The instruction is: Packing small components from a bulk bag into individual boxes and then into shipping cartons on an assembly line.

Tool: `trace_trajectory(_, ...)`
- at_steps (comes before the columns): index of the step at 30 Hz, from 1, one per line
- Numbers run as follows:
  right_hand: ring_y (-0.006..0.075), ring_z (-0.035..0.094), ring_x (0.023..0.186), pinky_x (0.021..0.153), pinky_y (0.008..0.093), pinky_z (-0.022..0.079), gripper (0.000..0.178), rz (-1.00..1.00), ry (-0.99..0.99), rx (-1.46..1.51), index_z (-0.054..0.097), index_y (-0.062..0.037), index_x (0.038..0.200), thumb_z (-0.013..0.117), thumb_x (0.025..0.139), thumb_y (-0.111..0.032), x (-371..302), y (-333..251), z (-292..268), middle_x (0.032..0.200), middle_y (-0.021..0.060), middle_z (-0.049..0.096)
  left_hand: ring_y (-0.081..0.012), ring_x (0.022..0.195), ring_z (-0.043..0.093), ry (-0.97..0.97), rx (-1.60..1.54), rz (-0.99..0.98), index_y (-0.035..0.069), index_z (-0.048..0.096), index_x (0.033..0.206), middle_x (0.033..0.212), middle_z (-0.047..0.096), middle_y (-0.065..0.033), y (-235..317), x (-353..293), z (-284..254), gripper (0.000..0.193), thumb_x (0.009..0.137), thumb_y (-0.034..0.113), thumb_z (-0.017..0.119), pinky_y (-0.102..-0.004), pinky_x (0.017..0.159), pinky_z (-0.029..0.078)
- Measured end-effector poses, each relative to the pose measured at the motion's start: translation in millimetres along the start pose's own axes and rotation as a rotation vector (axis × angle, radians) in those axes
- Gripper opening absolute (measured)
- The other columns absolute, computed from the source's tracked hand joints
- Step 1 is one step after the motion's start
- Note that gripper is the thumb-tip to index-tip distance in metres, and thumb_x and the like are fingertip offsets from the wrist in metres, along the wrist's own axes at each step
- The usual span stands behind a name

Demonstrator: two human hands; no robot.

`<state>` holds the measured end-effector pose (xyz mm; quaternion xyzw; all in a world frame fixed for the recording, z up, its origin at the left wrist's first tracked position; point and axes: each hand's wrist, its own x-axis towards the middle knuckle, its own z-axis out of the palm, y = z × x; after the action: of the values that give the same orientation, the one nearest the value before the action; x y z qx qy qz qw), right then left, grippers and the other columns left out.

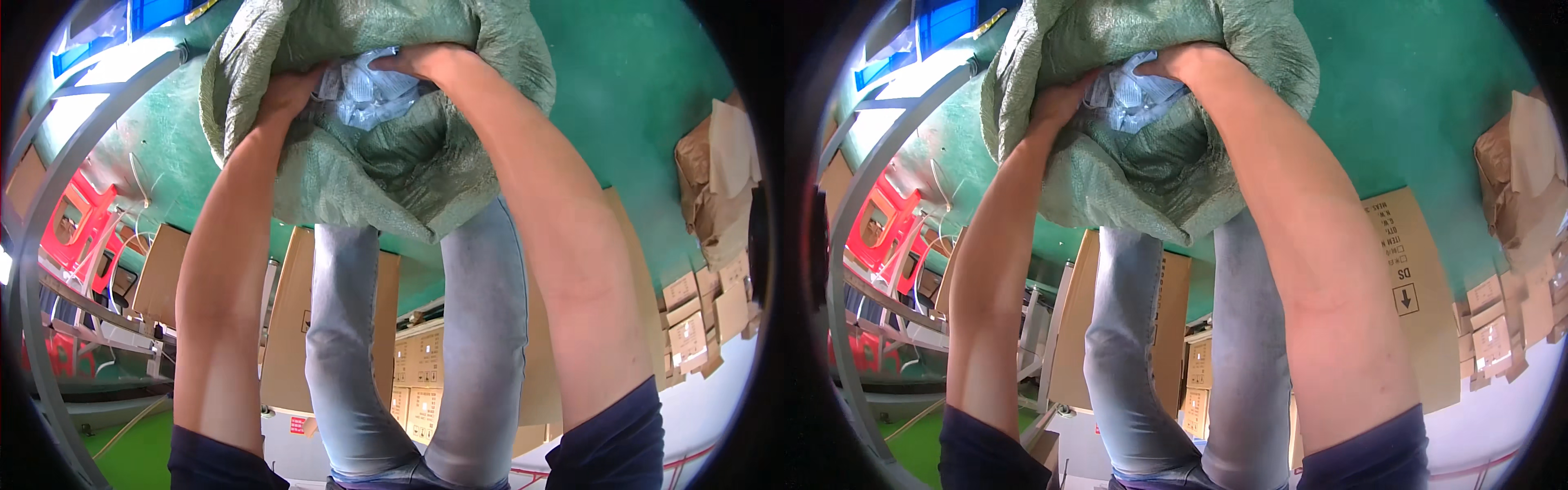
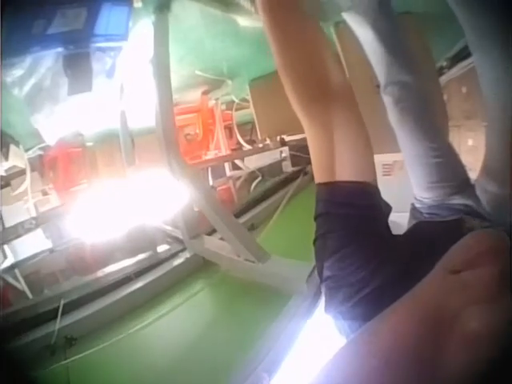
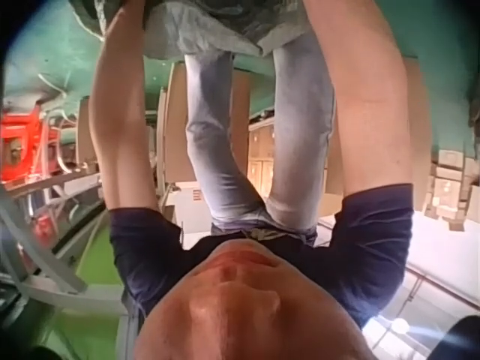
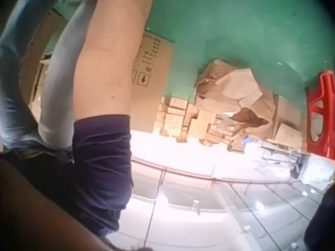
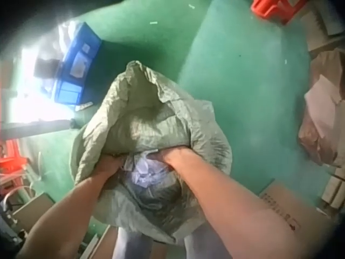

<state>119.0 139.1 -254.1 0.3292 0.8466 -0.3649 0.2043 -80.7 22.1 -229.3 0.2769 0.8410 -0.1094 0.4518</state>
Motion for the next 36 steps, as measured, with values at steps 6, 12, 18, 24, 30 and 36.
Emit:
trace_trajectory(6, 0.0354, 0.013, 0.145, 0.120, 0.0438, 0.012, 0.098, 0.043, -0.001, -0.255, 0.025, -0.0165, 0.151, 0.056, 0.077, -0.072, -14.8, -56.6, -14.2, 0.158, 0.0136, 0.016, -0.0319, 0.139, 0.034, -0.045, -0.041, 0.137, 0.002, 0.049, 0.136, 0.145, 0.041, -0.0220, -66.9, -15.1, -3.6, 0.089, 0.078, 0.068, 0.061, -0.0348, 0.115, 0.022)
trace_trajectory(12, 0.0361, 0.028, 0.140, 0.118, 0.0427, 0.020, 0.092, 0.034, -0.283, -0.034, 0.037, -0.0066, 0.145, 0.062, 0.078, -0.065, -26.4, -35.2, -20.0, 0.151, 0.0184, 0.031, -0.0302, 0.130, 0.046, 0.035, 0.013, 0.410, 0.002, 0.056, 0.129, 0.136, 0.053, -0.0206, -49.7, -12.7, -3.9, 0.081, 0.078, 0.064, 0.065, -0.0341, 0.109, 0.033)
trace_trajectory(18, 0.0339, 0.048, 0.125, 0.108, 0.0391, 0.037, 0.082, 0.057, -0.478, 0.213, 0.052, -0.0031, 0.132, 0.067, 0.077, -0.061, -32.0, -48.4, 14.7, 0.135, 0.0226, 0.051, -0.0312, 0.134, 0.040, -0.347, 0.048, 0.198, 0.010, 0.052, 0.135, 0.140, 0.049, -0.0157, -39.3, -10.2, -26.9, 0.082, 0.075, 0.064, 0.067, -0.0347, 0.111, 0.030)
trace_trajectory(24, 0.0349, 0.019, 0.144, 0.117, 0.0488, 0.017, 0.096, 0.245, -0.551, -0.128, 0.025, -0.0124, 0.151, 0.064, 0.078, -0.063, -49.1, -73.5, 17.7, 0.158, 0.0138, 0.019, -0.0272, 0.143, 0.025, -0.480, 0.249, -0.125, 0.010, 0.046, 0.141, 0.149, 0.039, -0.0134, -58.3, -17.1, -16.3, 0.085, 0.078, 0.066, 0.062, -0.0340, 0.118, 0.018)
trace_trajectory(30, 0.0333, 0.018, 0.145, 0.119, 0.0442, 0.016, 0.098, 0.288, -0.493, 0.106, 0.025, -0.0126, 0.151, 0.064, 0.077, -0.064, -46.0, -37.5, 76.9, 0.157, 0.0154, 0.020, -0.0274, 0.145, 0.019, -0.447, 0.408, 0.096, 0.013, 0.028, 0.151, 0.157, 0.023, -0.0120, -85.6, 15.0, -9.4, 0.103, 0.075, 0.079, 0.051, -0.0364, 0.119, 0.013)
trace_trajectory(36, 0.0349, 0.048, 0.127, 0.108, 0.0401, 0.037, 0.092, 0.364, -0.550, 0.375, 0.047, -0.0016, 0.137, 0.064, 0.074, -0.067, -37.8, -47.8, 25.3, 0.137, 0.0211, 0.050, -0.0280, 0.145, 0.021, -0.330, 0.998, 0.194, 0.014, 0.037, 0.147, 0.156, 0.026, -0.0119, 11.7, -20.1, -16.2, 0.095, 0.076, 0.075, 0.053, -0.0370, 0.118, 0.016)
